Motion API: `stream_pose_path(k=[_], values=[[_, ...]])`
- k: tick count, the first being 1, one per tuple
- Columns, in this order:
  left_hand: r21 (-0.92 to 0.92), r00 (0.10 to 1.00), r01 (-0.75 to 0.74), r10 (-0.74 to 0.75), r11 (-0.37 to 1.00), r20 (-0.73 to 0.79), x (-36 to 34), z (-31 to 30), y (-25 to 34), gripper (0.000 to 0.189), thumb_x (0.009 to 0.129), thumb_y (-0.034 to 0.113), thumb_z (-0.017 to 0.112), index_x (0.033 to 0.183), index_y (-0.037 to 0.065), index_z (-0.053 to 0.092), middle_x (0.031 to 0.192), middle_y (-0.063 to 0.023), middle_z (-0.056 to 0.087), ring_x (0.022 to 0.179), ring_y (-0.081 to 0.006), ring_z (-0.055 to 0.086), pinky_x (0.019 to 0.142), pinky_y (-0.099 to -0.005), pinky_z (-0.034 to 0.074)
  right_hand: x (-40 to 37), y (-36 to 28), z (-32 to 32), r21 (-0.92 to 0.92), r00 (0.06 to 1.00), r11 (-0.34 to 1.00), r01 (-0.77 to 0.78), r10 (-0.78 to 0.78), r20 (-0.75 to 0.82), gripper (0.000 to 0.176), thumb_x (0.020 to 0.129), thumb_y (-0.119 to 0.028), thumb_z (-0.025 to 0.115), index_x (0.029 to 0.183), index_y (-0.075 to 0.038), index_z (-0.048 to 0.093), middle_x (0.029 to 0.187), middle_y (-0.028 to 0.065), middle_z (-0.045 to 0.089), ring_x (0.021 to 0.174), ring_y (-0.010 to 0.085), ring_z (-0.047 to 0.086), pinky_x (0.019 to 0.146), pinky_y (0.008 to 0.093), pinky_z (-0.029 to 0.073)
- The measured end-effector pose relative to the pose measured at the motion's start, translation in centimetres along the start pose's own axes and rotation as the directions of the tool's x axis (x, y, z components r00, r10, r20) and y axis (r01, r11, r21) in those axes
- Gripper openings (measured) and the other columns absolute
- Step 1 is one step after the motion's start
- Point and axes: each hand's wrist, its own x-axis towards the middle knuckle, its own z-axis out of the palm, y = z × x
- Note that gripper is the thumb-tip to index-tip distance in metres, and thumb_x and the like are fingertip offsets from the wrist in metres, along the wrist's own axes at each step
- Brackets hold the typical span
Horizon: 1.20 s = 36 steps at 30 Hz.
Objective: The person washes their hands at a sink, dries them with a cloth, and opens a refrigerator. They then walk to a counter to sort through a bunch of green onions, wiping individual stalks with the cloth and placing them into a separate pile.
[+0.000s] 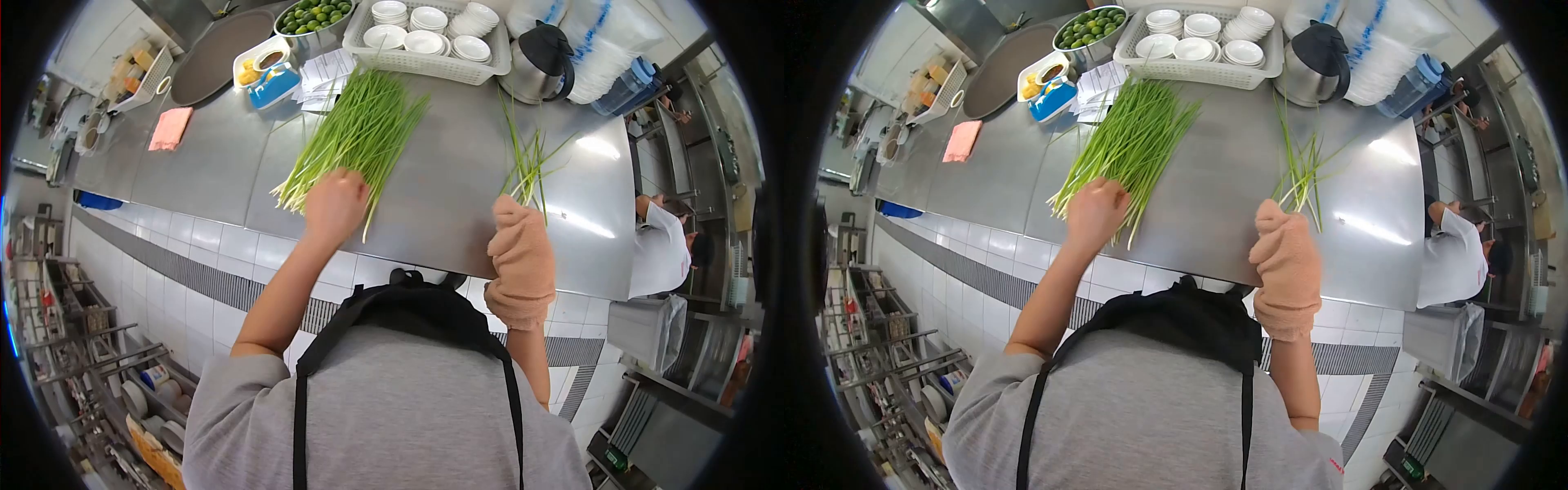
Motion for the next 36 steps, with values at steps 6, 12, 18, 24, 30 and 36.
stream_pose_path(k=[6,12,18,24,30,36], values=[[0.032,0.957,0.039,-0.046,0.999,0.285,-4.4,1.5,-0.5,0.026,0.07,0.032,0.065,0.065,0.006,0.062,0.063,-0.0114,0.06,0.058,-0.0276,0.059,0.053,-0.0364,0.047,-0.5,-2.5,2.5,-0.093,0.973,0.969,0.228,-0.224,0.047,0.01,0.084,-0.005,0.045,0.075,-0.004,0.045,0.067,-0.0037,0.044,0.061,0.0036,0.037,0.056,0.0156,0.033],[-0.561,0.955,0.259,-0.12,0.786,0.272,-4.4,1.7,1.2,0.02,0.072,0.022,0.066,0.075,0.003,0.064,0.063,-0.0078,0.06,0.051,-0.0151,0.055,0.047,-0.0282,0.043,0.8,2.8,6.6,0.422,0.937,0.907,0.011,-0.156,0.311,0.003,0.076,-0.004,0.051,0.073,-0.003,0.05,0.061,-0.0002,0.051,0.052,0.0116,0.048,0.049,0.0245,0.039],[-0.741,0.75,0.641,0.041,0.201,0.66,-4.1,1.7,3.6,0.014,0.08,0.014,0.061,0.08,0.0,0.062,0.067,-0.0013,0.059,0.05,-0.0032,0.042,0.045,-0.0167,0.033,1.1,-1.8,8.6,-0.212,0.711,0.687,0.695,-0.614,0.343,0.006,0.06,-0.005,0.056,0.065,-0.005,0.053,0.065,0.015,0.055,0.057,0.0306,0.053,0.049,0.0341,0.042],[-0.706,0.7,0.683,0.108,0.185,0.706,-4.7,-1.1,3.7,0.014,0.078,0.016,0.063,0.074,0.003,0.062,0.064,0.0001,0.059,0.051,-0.0025,0.042,0.046,-0.017,0.033,2.2,-4.1,6.0,-0.276,0.842,0.812,0.514,-0.416,0.343,0.018,0.051,-0.004,0.059,0.065,-0.007,0.047,0.073,0.0088,0.054,0.068,0.027,0.053,0.054,0.0306,0.041],[-0.664,0.639,0.695,0.188,0.276,0.746,-5.0,-3.2,1.4,0.011,0.076,0.015,0.065,0.074,0.004,0.062,0.063,-0.0015,0.061,0.051,-0.0028,0.046,0.045,-0.0171,0.033,5.9,-3.3,3.4,-0.028,0.738,0.738,0.674,-0.671,0.075,0.025,0.049,-0.002,0.062,0.064,-0.008,0.043,0.077,0.0039,0.052,0.066,0.021,0.048,0.057,0.0244,0.038],[-0.697,0.644,0.677,0.267,0.237,0.717,-6.0,-3.4,-2.9,0.009,0.073,0.009,0.066,0.075,0.001,0.062,0.063,-0.0045,0.061,0.052,-0.0051,0.051,0.046,-0.0173,0.035,6.1,-4.4,1.0,-0.344,0.845,0.815,0.466,-0.525,-0.098,0.02,0.059,0.003,0.057,0.072,-0.006,0.044,0.082,0.0048,0.054,0.063,0.0183,0.045,0.059,0.0199,0.037]])
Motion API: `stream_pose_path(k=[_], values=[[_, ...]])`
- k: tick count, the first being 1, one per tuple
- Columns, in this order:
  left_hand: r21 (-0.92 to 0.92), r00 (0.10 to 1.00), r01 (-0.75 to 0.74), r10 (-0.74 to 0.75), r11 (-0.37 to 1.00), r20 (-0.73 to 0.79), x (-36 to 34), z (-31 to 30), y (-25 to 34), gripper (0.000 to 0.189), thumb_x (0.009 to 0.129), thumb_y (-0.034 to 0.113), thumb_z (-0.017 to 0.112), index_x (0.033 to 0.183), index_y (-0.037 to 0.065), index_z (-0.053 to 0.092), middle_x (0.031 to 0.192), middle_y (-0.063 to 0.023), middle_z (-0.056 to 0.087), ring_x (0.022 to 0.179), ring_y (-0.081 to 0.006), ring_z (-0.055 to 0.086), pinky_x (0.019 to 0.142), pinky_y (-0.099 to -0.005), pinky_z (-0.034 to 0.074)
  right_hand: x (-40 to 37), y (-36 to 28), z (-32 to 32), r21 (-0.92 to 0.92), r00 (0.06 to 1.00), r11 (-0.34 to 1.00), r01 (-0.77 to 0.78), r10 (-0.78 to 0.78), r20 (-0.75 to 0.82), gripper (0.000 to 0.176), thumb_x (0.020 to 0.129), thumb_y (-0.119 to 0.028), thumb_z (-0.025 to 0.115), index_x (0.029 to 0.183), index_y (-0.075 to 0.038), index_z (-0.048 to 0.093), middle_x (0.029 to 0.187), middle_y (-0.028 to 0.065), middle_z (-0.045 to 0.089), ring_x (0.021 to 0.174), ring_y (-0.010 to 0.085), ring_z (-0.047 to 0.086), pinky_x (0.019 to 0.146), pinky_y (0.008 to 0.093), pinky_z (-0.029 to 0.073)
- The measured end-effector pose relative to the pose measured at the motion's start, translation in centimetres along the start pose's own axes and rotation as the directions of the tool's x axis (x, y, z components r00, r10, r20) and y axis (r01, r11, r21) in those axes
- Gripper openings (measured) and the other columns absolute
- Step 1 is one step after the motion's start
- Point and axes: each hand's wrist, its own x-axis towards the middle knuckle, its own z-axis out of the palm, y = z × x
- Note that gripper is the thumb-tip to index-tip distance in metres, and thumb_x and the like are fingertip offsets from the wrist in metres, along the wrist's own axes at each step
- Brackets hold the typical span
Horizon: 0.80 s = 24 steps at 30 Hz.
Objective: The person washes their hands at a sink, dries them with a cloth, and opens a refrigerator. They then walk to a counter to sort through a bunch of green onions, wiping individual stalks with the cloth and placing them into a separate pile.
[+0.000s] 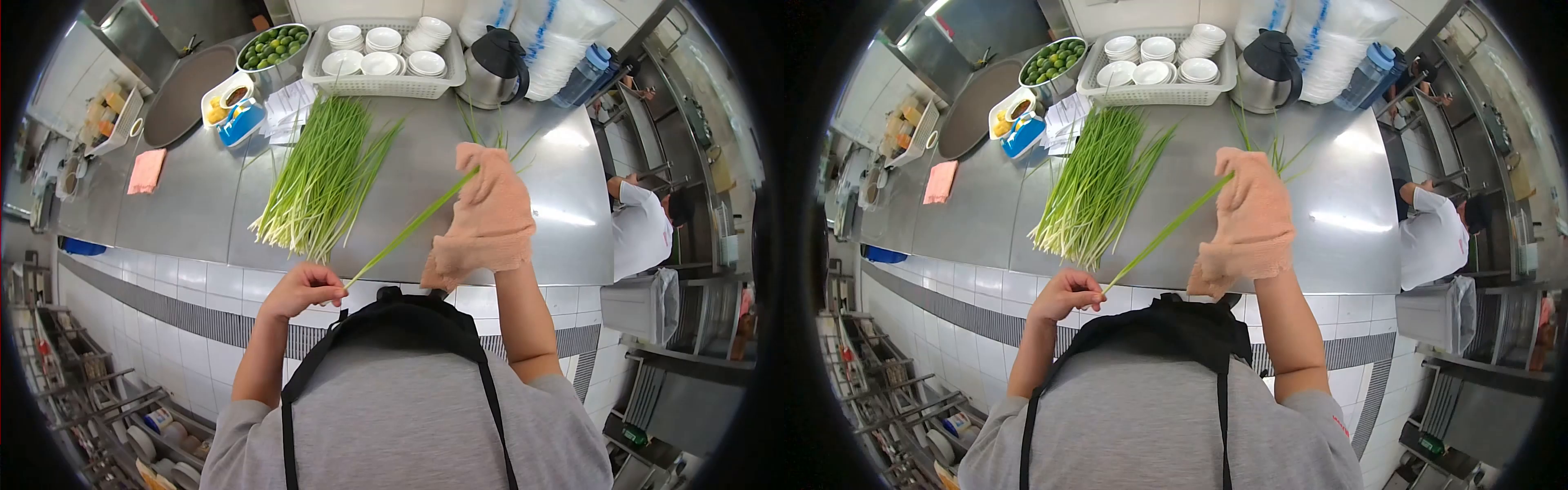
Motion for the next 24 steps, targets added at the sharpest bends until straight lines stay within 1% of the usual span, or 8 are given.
stream_pose_path(k=[5,7,10,12,14,15,21,24], values=[[-0.081,1.0,-0.011,0.013,0.997,0.027,-1.4,-3.5,-3.2,0.009,0.071,0.006,0.066,0.074,-0.001,0.061,0.066,-0.0078,0.061,0.054,-0.0103,0.054,0.05,-0.0192,0.04,-0.6,-0.2,-1.7,-0.096,0.992,0.992,-0.078,0.068,-0.102,0.015,0.065,0.005,0.054,0.073,-0.005,0.046,0.084,0.004,0.055,0.06,0.0152,0.042,0.059,0.0195,0.038],[-0.176,0.964,-0.257,0.238,0.95,-0.121,-1.6,-3.7,-2.8,0.006,0.076,0.006,0.062,0.077,0.0,0.063,0.067,-0.0069,0.062,0.055,-0.0071,0.051,0.049,-0.0196,0.038,-0.6,0.7,-2.0,-0.119,0.986,0.991,-0.069,0.049,-0.162,0.016,0.066,0.006,0.053,0.075,-0.005,0.047,0.084,0.0031,0.055,0.059,0.014,0.04,0.058,0.0194,0.037],[-0.006,0.964,-0.225,0.222,0.974,-0.149,0.8,-1.6,0.1,0.01,0.075,0.007,0.061,0.082,0.001,0.056,0.062,-0.0073,0.059,0.055,-0.0109,0.053,0.051,-0.0225,0.041,-1.1,1.2,-1.5,-0.403,0.92,0.827,-0.391,0.358,-0.159,0.018,0.066,0.006,0.053,0.078,-0.006,0.046,0.085,0.0018,0.055,0.06,0.0112,0.039,0.058,0.0191,0.037],[0.599,0.94,-0.109,0.278,0.793,-0.198,3.5,-0.8,0.5,0.02,0.071,0.014,0.063,0.082,0.001,0.052,0.06,-0.0121,0.058,0.054,-0.0205,0.057,0.051,-0.0313,0.044,-2.1,-0.6,-1.2,-0.016,1.0,1.0,-0.005,0.005,0.021,0.015,0.071,0.002,0.054,0.08,-0.005,0.044,0.08,0.0004,0.053,0.06,0.0101,0.038,0.056,0.0189,0.037],[0.848,0.817,0.121,0.433,0.516,-0.38,6.1,0.9,-0.2,0.023,0.069,0.019,0.061,0.079,0.0,0.053,0.063,-0.0179,0.058,0.059,-0.0318,0.059,0.056,-0.0407,0.047,-3.6,-0.2,-0.2,0.204,0.989,0.971,-0.128,0.108,0.106,0.015,0.072,0.0,0.055,0.081,-0.005,0.044,0.078,-0.0005,0.052,0.06,0.0096,0.038,0.056,0.0194,0.037],[0.848,0.815,0.124,0.434,0.516,-0.383,6.9,1.1,-0.9,0.023,0.069,0.019,0.061,0.079,0.0,0.053,0.063,-0.0179,0.058,0.059,-0.0318,0.059,0.056,-0.0407,0.047,-4.1,-0.2,0.2,0.395,0.961,0.882,-0.258,0.192,0.2,0.014,0.074,-0.002,0.055,0.081,-0.004,0.043,0.075,-0.0013,0.05,0.06,0.0091,0.039,0.056,0.0198,0.038],[0.862,0.767,0.332,0.422,0.384,-0.483,9.1,1.0,-2.9,0.02,0.071,0.024,0.061,0.068,0.005,0.058,0.064,-0.0145,0.06,0.063,-0.0329,0.058,0.06,-0.0405,0.047,-5.2,-2.0,1.5,0.107,0.866,0.914,-0.39,0.325,0.379,0.013,0.068,0.003,0.054,0.073,-0.003,0.043,0.07,0.0054,0.05,0.057,0.0119,0.038,0.053,0.0215,0.037],[0.863,0.771,0.313,0.424,0.398,-0.475,8.8,1.3,-1.6,0.022,0.069,0.024,0.064,0.065,0.003,0.058,0.061,-0.0126,0.059,0.061,-0.0266,0.06,0.057,-0.0372,0.048,-6.1,-1.1,3.5,0.27,0.87,0.896,-0.351,0.205,0.449,0.009,0.068,0.002,0.054,0.072,-0.003,0.047,0.063,0.0072,0.046,0.055,0.016,0.042,0.051,0.0249,0.038]])
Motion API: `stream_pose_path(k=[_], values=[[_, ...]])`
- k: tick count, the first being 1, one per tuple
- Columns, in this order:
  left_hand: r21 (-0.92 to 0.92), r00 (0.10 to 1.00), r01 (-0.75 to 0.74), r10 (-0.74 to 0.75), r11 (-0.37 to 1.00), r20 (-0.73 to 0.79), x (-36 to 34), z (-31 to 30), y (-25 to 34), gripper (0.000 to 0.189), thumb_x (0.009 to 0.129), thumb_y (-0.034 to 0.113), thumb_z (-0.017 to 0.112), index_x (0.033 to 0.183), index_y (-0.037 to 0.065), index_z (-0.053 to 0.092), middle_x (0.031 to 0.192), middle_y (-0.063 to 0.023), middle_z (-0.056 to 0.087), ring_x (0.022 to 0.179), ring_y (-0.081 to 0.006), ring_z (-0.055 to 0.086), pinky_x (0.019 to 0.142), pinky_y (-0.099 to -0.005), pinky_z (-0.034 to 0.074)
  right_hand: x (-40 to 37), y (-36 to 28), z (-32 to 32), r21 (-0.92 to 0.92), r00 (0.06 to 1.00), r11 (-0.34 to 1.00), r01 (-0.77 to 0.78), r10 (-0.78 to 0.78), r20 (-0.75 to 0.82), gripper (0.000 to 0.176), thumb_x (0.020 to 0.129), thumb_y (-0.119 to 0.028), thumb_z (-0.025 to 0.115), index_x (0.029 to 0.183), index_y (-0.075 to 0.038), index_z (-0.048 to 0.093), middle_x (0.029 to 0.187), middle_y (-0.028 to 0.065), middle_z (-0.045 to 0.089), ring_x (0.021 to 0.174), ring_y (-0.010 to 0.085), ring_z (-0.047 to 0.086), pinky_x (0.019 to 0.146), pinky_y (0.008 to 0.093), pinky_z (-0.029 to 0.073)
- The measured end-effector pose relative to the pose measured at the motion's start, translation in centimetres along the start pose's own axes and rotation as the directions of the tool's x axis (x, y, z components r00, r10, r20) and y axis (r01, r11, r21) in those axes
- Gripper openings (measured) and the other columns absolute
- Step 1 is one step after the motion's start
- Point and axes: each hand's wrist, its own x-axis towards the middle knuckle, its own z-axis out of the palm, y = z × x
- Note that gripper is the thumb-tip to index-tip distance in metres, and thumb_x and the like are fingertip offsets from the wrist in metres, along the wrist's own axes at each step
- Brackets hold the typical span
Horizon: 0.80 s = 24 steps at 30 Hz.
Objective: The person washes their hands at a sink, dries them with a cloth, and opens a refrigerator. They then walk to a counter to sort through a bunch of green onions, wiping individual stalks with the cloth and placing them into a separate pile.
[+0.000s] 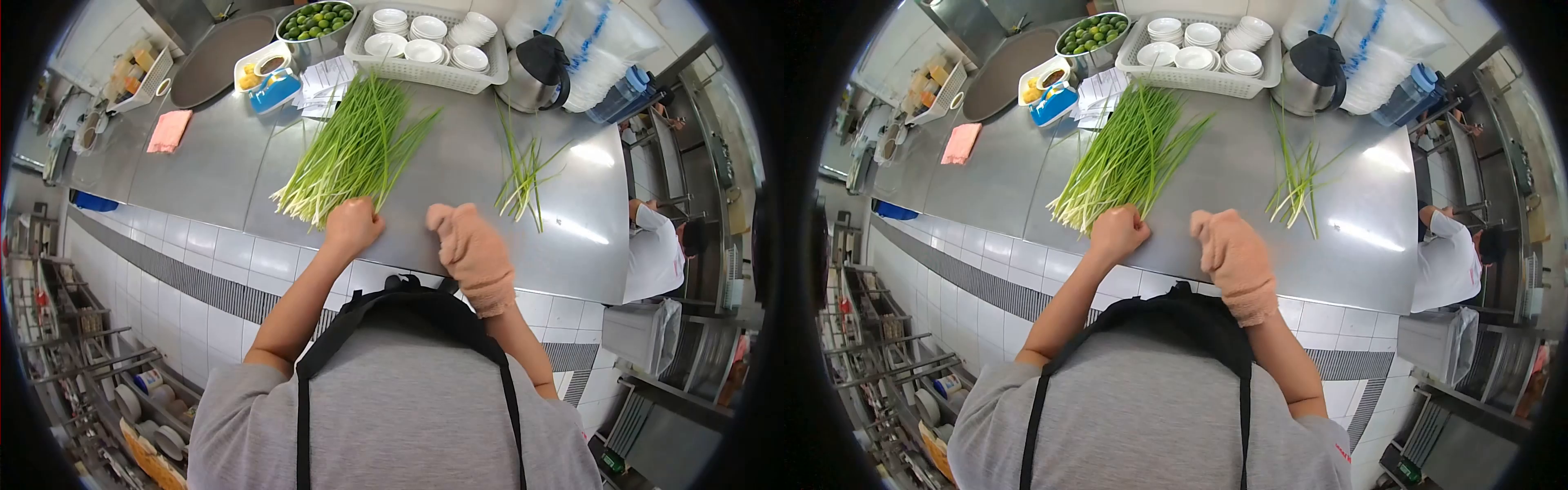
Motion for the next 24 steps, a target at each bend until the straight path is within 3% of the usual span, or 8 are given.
stream_pose_path(k=[1,3,4,6,9,11,14,24], values=[[0.0,1.0,-0.006,0.006,1.0,-0.002,0.1,-0.5,0.3,0.022,0.069,0.024,0.064,0.065,0.003,0.058,0.061,-0.0126,0.059,0.061,-0.0266,0.06,0.057,-0.0372,0.048,0.2,0.0,0.3,0.069,0.998,0.996,0.047,-0.05,0.047,0.008,0.068,0.002,0.054,0.071,-0.003,0.049,0.059,0.0081,0.044,0.054,0.0181,0.044,0.051,0.0266,0.038],[-0.489,0.993,0.025,0.034,0.872,0.112,-0.2,-1.5,0.7,0.016,0.072,0.017,0.065,0.071,0.001,0.059,0.062,-0.0081,0.06,0.059,-0.0171,0.059,0.054,-0.0295,0.048,0.8,-0.1,0.4,-0.123,0.974,0.992,-0.008,0.036,0.224,0.004,0.068,0.001,0.051,0.071,-0.001,0.052,0.061,0.0115,0.048,0.057,0.0216,0.049,0.05,0.0272,0.039],[-0.488,0.993,0.023,0.038,0.873,0.115,-0.4,-1.8,1.2,0.016,0.072,0.017,0.065,0.071,0.001,0.059,0.062,-0.0081,0.06,0.059,-0.0171,0.059,0.054,-0.0295,0.048,0.8,-0.1,1.0,-0.297,0.975,0.929,0.22,-0.196,0.107,0.003,0.068,0.0,0.052,0.071,-0.001,0.052,0.063,0.0126,0.05,0.058,0.0237,0.051,0.05,0.028,0.04],[-0.85,0.855,0.491,0.083,0.19,0.512,-0.8,-1.9,2.4,0.011,0.077,0.01,0.062,0.08,0.0,0.059,0.068,-0.0041,0.06,0.059,-0.0101,0.056,0.054,-0.0225,0.047,0.9,0.0,1.9,-0.484,0.901,0.782,0.393,-0.434,0.03,0.003,0.068,-0.001,0.053,0.071,-0.001,0.053,0.064,0.0138,0.053,0.058,0.0258,0.052,0.05,0.0289,0.041],[-0.843,0.832,0.535,0.141,0.051,0.537,-1.7,-0.4,3.1,0.01,0.082,0.009,0.057,0.085,-0.001,0.058,0.074,-0.0041,0.06,0.06,-0.0101,0.056,0.055,-0.0203,0.047,1.1,-0.8,2.3,-0.397,0.883,0.789,0.468,-0.434,0.178,0.009,0.067,-0.004,0.056,0.076,-0.004,0.055,0.066,0.014,0.054,0.061,0.0288,0.054,0.051,0.0316,0.043],[-0.859,0.838,0.496,0.19,0.124,0.512,-1.9,0.0,2.5,0.01,0.08,0.01,0.059,0.082,-0.001,0.057,0.072,-0.0051,0.06,0.06,-0.0096,0.056,0.055,-0.0206,0.047,1.1,-3.0,1.7,-0.129,0.958,0.988,0.089,-0.05,0.283,0.014,0.065,-0.006,0.059,0.079,-0.006,0.055,0.069,0.0136,0.054,0.063,0.0329,0.053,0.054,0.0346,0.043],[-0.809,0.796,0.559,0.155,0.185,0.585,-2.7,-1.8,3.0,0.009,0.08,0.008,0.059,0.078,0.0,0.056,0.07,-0.0062,0.059,0.058,-0.0099,0.055,0.053,-0.0211,0.045,1.6,-1.6,1.4,-0.416,0.955,0.881,0.226,-0.115,0.273,0.015,0.066,-0.006,0.057,0.08,-0.008,0.054,0.067,0.013,0.052,0.062,0.0298,0.054,0.054,0.0335,0.043],[-0.752,0.695,0.57,0.293,0.331,0.656,-5.8,-4.9,-1.7,0.009,0.074,0.003,0.063,0.073,0.0,0.055,0.065,-0.0079,0.06,0.052,-0.0099,0.054,0.049,-0.0208,0.043,2.3,-0.7,-2.0,-0.228,0.899,0.917,0.327,-0.376,-0.224,0.027,0.061,0.011,0.052,0.081,-0.008,0.053,0.078,0.0054,0.052,0.054,0.0184,0.045,0.052,0.0243,0.038]])
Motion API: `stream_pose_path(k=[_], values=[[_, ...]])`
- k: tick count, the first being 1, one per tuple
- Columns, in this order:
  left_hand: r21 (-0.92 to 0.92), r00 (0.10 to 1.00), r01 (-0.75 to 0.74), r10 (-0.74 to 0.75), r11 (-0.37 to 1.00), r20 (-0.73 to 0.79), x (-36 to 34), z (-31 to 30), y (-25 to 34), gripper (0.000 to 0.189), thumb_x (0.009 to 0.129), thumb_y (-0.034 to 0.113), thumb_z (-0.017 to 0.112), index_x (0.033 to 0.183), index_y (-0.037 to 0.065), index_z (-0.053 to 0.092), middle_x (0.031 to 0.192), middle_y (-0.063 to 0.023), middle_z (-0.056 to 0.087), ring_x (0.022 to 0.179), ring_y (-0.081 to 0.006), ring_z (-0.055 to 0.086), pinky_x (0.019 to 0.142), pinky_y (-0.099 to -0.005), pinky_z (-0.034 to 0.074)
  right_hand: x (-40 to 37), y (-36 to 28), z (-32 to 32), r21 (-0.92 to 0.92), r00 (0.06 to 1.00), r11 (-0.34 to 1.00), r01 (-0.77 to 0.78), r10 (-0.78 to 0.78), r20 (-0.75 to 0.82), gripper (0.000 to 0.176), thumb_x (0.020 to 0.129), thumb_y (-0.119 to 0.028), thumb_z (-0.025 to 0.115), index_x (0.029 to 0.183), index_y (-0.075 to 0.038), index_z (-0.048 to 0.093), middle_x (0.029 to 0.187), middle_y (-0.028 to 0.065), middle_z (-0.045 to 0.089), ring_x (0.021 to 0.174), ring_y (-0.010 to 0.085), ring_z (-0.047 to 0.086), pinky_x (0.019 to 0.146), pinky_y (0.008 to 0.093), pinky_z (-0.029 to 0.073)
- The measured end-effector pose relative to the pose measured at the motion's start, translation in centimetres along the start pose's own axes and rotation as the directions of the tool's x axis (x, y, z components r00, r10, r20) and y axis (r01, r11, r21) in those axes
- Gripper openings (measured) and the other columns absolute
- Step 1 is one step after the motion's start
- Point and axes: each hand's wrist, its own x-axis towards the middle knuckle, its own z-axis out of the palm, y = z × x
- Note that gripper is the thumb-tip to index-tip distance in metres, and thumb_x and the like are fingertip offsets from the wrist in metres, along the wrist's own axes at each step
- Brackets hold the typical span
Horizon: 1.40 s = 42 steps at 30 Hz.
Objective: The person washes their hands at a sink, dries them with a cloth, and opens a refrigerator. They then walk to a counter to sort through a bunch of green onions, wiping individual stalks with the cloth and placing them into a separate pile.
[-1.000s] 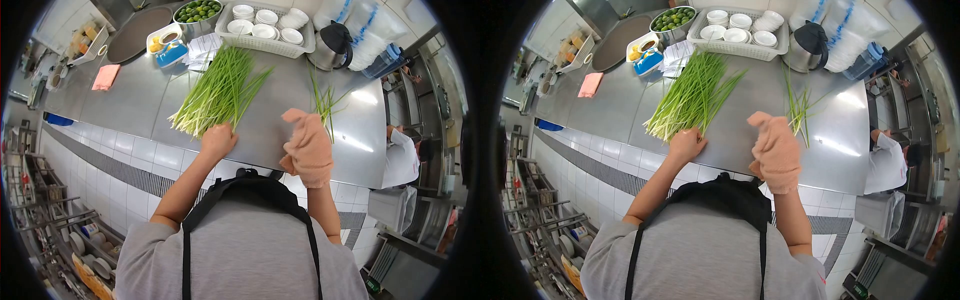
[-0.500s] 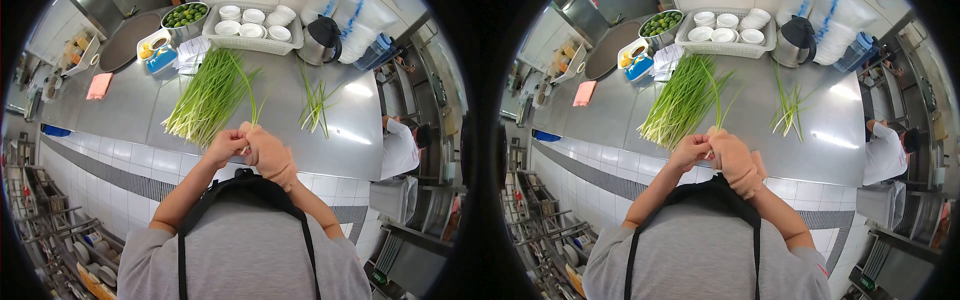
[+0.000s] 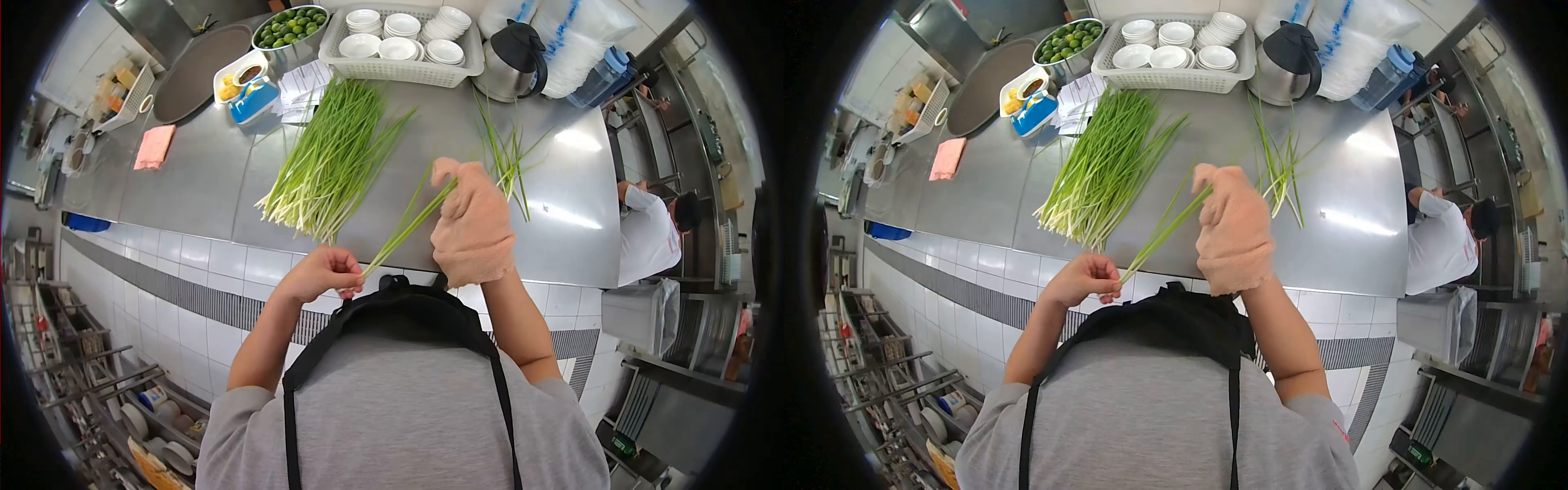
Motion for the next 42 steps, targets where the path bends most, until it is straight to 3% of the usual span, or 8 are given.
stream_pose_path(k=[9,12,14,21,30,35,38,42], values=[[0.23,0.977,0.201,-0.177,0.952,-0.121,-2.7,-4.3,-3.1,0.009,0.072,0.002,0.065,0.075,-0.002,0.058,0.068,-0.0094,0.062,0.055,-0.0103,0.057,0.051,-0.0205,0.046,0.7,1.4,-2.9,0.483,0.935,0.845,-0.229,0.329,-0.132,0.018,0.065,0.005,0.052,0.071,-0.007,0.039,0.076,0.0021,0.051,0.055,0.0104,0.036,0.053,0.0213,0.036],[-0.011,0.974,0.188,-0.187,0.982,-0.124,-2.8,-3.9,-3.7,0.011,0.072,0.002,0.064,0.081,-0.002,0.059,0.071,-0.0102,0.063,0.057,-0.0115,0.058,0.054,-0.0215,0.048,1.8,-1.6,-4.7,-0.641,0.963,0.762,-0.086,0.228,0.141,0.02,0.063,-0.004,0.06,0.075,-0.008,0.044,0.073,0.0004,0.049,0.059,0.0087,0.039,0.057,0.0213,0.037],[-0.056,0.986,0.159,-0.162,0.986,-0.049,-1.9,-3.0,-3.7,0.017,0.073,0.002,0.063,0.089,-0.003,0.059,0.075,-0.0107,0.063,0.063,-0.0135,0.06,0.057,-0.0228,0.048,-0.9,1.5,-3.3,0.138,0.892,0.884,-0.447,0.452,-0.007,0.026,0.057,-0.011,0.065,0.076,-0.009,0.048,0.071,-0.0011,0.048,0.062,0.0093,0.041,0.06,0.022,0.039],[-0.417,0.969,-0.243,0.199,0.876,-0.146,3.3,2.2,0.7,0.014,0.078,0.007,0.061,0.089,-0.002,0.059,0.079,-0.0097,0.062,0.069,-0.0153,0.06,0.062,-0.0239,0.049,-3.9,-0.4,-2.7,0.165,0.959,0.949,-0.267,0.245,0.143,0.017,0.065,-0.004,0.059,0.079,-0.009,0.052,0.072,0.0004,0.05,0.065,0.0132,0.048,0.062,0.0244,0.041],[0.588,0.904,-0.312,0.424,0.746,-0.058,6.0,4.2,1.0,0.018,0.082,0.013,0.057,0.092,-0.002,0.061,0.076,-0.0053,0.062,0.066,-0.0081,0.056,0.06,-0.0205,0.045,-3.4,-2.5,0.8,-0.079,0.915,0.997,-0.005,0.037,0.402,0.016,0.072,-0.006,0.05,0.086,-0.005,0.057,0.08,0.0124,0.052,0.076,0.0276,0.052,0.062,0.0331,0.044],[0.293,0.813,-0.501,0.559,0.815,-0.164,6.9,4.0,1.1,0.023,0.085,0.017,0.054,0.098,-0.001,0.061,0.08,-0.0023,0.059,0.067,-0.0067,0.052,0.06,-0.0207,0.043,-3.0,-2.7,2.1,-0.485,0.717,0.792,0.372,0.086,0.691,0.019,0.068,-0.004,0.051,0.086,-0.004,0.056,0.077,0.0127,0.053,0.08,0.0295,0.053,0.062,0.0349,0.044],[0.047,0.804,-0.517,0.504,0.854,-0.316,6.6,5.0,1.3,0.023,0.087,0.02,0.052,0.096,0.0,0.061,0.074,-0.0001,0.055,0.068,-0.008,0.052,0.062,-0.0212,0.044,-5.3,0.4,3.9,0.116,0.903,0.983,-0.144,0.082,0.422,0.018,0.068,-0.004,0.051,0.084,-0.005,0.057,0.076,0.0119,0.055,0.083,0.0284,0.054,0.063,0.0343,0.045],[-0.342,0.722,-0.637,0.379,0.691,-0.578,4.0,3.9,4.5,0.027,0.089,0.023,0.049,0.098,-0.001,0.057,0.066,0.0009,0.051,0.062,-0.0092,0.05,0.058,-0.0231,0.043,-1.6,-7.1,2.0,-0.428,0.732,0.904,0.012,0.283,0.62,0.015,0.065,-0.004,0.052,0.078,-0.006,0.059,0.078,0.0096,0.056,0.078,0.0265,0.052,0.064,0.033,0.044]])
